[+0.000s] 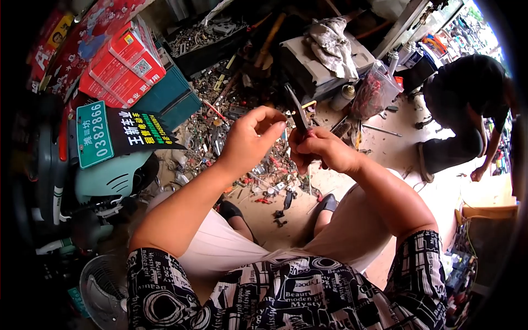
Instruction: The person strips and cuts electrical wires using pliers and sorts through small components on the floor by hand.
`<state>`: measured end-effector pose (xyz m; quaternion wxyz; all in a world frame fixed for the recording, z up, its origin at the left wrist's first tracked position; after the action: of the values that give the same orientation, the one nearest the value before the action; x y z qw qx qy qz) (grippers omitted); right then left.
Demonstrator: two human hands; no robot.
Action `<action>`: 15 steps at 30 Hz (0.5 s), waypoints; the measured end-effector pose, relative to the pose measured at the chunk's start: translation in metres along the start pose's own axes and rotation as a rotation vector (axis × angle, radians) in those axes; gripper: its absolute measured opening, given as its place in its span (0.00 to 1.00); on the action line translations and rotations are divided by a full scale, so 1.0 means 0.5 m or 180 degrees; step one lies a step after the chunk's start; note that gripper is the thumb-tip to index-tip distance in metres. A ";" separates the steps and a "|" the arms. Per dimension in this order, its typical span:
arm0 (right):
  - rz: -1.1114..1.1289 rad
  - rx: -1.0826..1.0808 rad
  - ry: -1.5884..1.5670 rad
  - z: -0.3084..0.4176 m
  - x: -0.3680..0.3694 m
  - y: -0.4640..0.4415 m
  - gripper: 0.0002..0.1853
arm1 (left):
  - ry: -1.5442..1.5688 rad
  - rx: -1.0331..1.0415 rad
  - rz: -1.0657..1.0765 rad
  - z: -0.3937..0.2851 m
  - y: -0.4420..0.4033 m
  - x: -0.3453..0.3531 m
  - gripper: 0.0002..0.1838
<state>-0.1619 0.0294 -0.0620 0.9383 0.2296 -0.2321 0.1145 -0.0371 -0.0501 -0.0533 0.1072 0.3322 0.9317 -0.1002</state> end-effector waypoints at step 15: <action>-0.0284 -0.0175 0.0546 -0.021 -0.006 -0.021 0.08 | 0.0185 -0.0268 -0.0019 -0.018 0.012 -0.010 0.06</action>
<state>-0.1570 0.0252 -0.0756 0.9648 0.2032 -0.1435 0.0854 -0.0309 -0.0462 -0.0439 0.0936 0.3275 0.9388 -0.0514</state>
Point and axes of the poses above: each hand's wrist, its own y-axis away from the middle knuckle, its own x-axis out of the palm, z = x × y, the point moved 6 cm from there along -y, towards the middle knuckle, and after that the axes turned 15 degrees about -y, right-handed, at the moved point
